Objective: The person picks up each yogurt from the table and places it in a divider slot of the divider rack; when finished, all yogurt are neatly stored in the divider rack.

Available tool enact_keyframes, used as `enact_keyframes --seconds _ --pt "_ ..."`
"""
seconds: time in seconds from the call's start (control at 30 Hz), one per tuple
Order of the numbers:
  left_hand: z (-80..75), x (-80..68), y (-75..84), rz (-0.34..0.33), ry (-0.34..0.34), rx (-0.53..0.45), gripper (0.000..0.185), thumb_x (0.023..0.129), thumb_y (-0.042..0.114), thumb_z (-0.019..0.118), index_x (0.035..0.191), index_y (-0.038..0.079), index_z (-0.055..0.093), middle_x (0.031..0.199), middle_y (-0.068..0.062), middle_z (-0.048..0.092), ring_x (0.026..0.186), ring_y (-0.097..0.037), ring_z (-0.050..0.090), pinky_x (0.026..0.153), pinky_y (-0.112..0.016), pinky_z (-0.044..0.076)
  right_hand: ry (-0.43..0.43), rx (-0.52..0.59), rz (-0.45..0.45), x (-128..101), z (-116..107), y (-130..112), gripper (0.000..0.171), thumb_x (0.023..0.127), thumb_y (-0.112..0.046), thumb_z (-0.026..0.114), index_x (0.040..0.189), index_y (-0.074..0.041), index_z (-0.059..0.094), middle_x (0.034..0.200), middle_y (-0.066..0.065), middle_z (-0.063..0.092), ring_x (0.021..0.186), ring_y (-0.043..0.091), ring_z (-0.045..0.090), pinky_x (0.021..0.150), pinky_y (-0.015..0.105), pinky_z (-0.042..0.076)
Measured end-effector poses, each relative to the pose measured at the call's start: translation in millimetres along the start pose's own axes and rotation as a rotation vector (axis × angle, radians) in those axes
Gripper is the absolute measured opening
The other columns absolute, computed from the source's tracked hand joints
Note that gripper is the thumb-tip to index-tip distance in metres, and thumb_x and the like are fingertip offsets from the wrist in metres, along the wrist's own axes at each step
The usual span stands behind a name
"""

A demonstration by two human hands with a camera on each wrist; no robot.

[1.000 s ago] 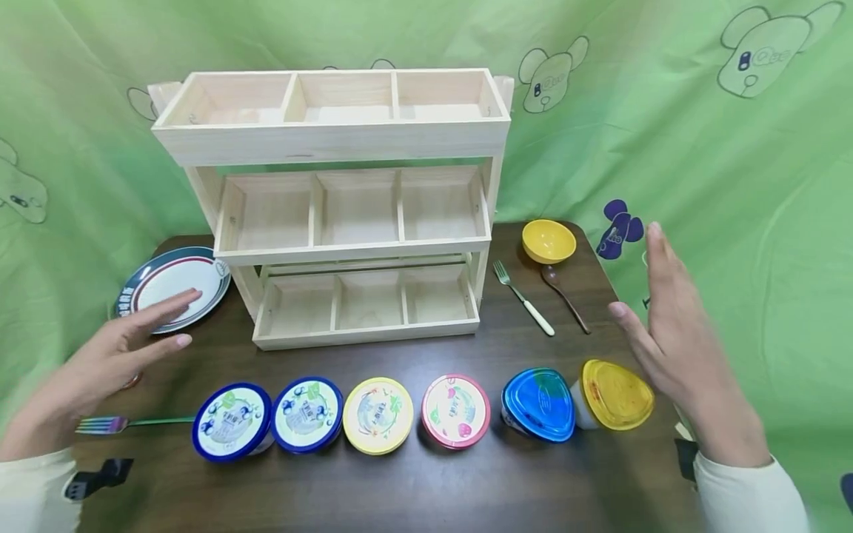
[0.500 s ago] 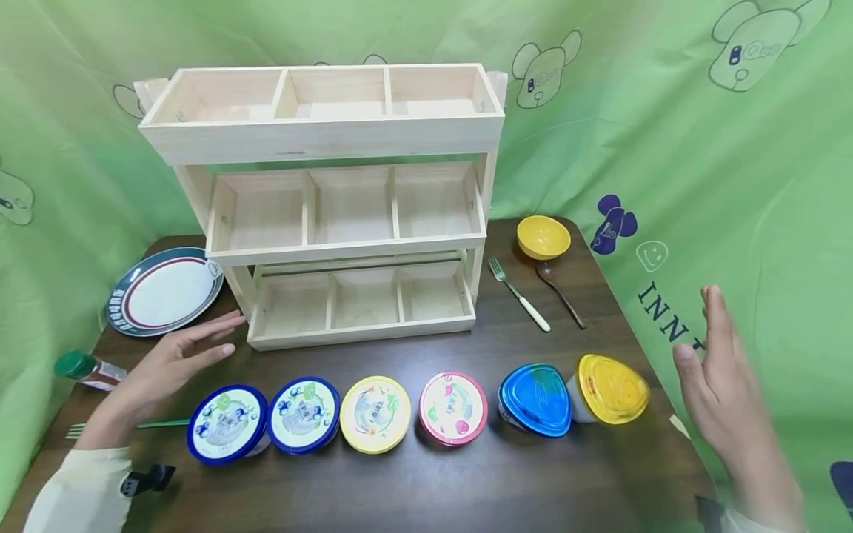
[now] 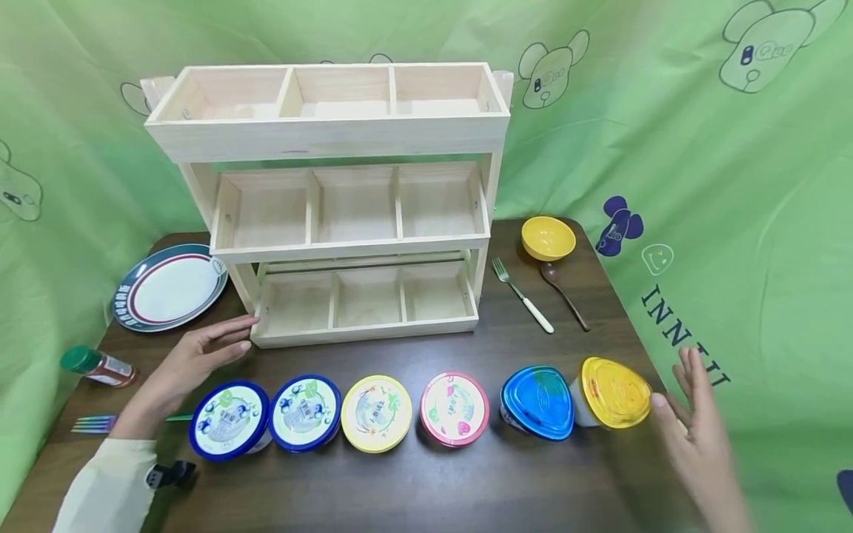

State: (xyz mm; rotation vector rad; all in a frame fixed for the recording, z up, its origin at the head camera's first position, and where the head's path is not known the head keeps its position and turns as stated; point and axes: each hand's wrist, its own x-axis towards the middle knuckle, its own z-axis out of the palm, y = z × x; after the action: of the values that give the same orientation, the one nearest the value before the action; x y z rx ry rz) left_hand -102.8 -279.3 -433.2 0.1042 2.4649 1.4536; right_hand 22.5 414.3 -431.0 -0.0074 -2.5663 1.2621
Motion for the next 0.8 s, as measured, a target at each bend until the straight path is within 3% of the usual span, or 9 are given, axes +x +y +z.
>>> enact_keyframes --seconds 0.1,0.2,0.37,0.5,0.63,0.8 --pt "1.4 2.0 -1.5 -0.016 0.019 -0.002 0.052 0.111 0.021 0.066 0.159 0.005 0.054 0.168 -0.024 0.043 0.148 -0.051 0.045 0.113 -0.076 0.037 -0.006 0.02 0.022 -7 6 1 0.081 0.113 0.003 0.043 0.176 -0.027 0.003 0.182 0.0 0.01 0.157 0.001 0.023 0.113 0.006 0.022" --pt "3.8 3.9 -3.0 -0.055 0.019 0.005 0.051 0.111 0.02 0.066 0.159 0.005 0.055 0.168 -0.025 0.042 0.15 -0.052 0.041 0.114 -0.077 0.036 -0.016 0.049 0.037 -12 11 3 0.082 0.113 0.004 0.043 0.176 -0.028 0.003 0.182 -0.001 0.009 0.157 0.001 0.023 0.114 0.007 0.021" --pt "9.8 7.1 -7.5 -0.105 0.017 0.003 0.051 0.111 0.018 0.066 0.158 0.004 0.055 0.168 -0.028 0.04 0.157 -0.055 0.026 0.117 -0.079 0.025 -0.034 0.265 0.066 -18 19 11 0.081 0.11 0.01 0.045 0.176 -0.024 0.012 0.183 -0.002 0.007 0.16 0.004 0.021 0.112 0.008 0.028" --pt "14.6 11.2 -11.0 -0.099 0.037 -0.012 0.049 0.11 0.016 0.067 0.156 0.004 0.057 0.167 -0.027 0.042 0.157 -0.053 0.028 0.119 -0.076 0.026 -0.052 0.404 0.088 -23 28 15 0.078 0.11 0.012 0.045 0.176 -0.019 0.016 0.183 -0.002 0.004 0.164 0.006 0.009 0.116 0.009 0.023" --pt "16.6 14.9 -14.0 -0.089 0.076 -0.017 0.047 0.11 0.018 0.067 0.155 0.004 0.059 0.166 -0.026 0.044 0.157 -0.051 0.03 0.12 -0.075 0.027 -0.058 0.396 0.102 -25 35 16 0.077 0.111 0.01 0.044 0.176 -0.018 0.014 0.183 -0.002 0.0 0.163 0.004 0.001 0.12 0.01 0.011" --pt "18.2 15.7 -14.7 -0.072 0.108 -0.038 0.045 0.109 0.017 0.069 0.151 0.001 0.062 0.162 -0.026 0.05 0.155 -0.048 0.036 0.12 -0.068 0.032 -0.044 0.424 0.118 -27 41 16 0.07 0.113 0.008 0.043 0.174 -0.02 0.021 0.183 0.0 -0.002 0.161 -0.001 0.003 0.12 0.009 0.011"
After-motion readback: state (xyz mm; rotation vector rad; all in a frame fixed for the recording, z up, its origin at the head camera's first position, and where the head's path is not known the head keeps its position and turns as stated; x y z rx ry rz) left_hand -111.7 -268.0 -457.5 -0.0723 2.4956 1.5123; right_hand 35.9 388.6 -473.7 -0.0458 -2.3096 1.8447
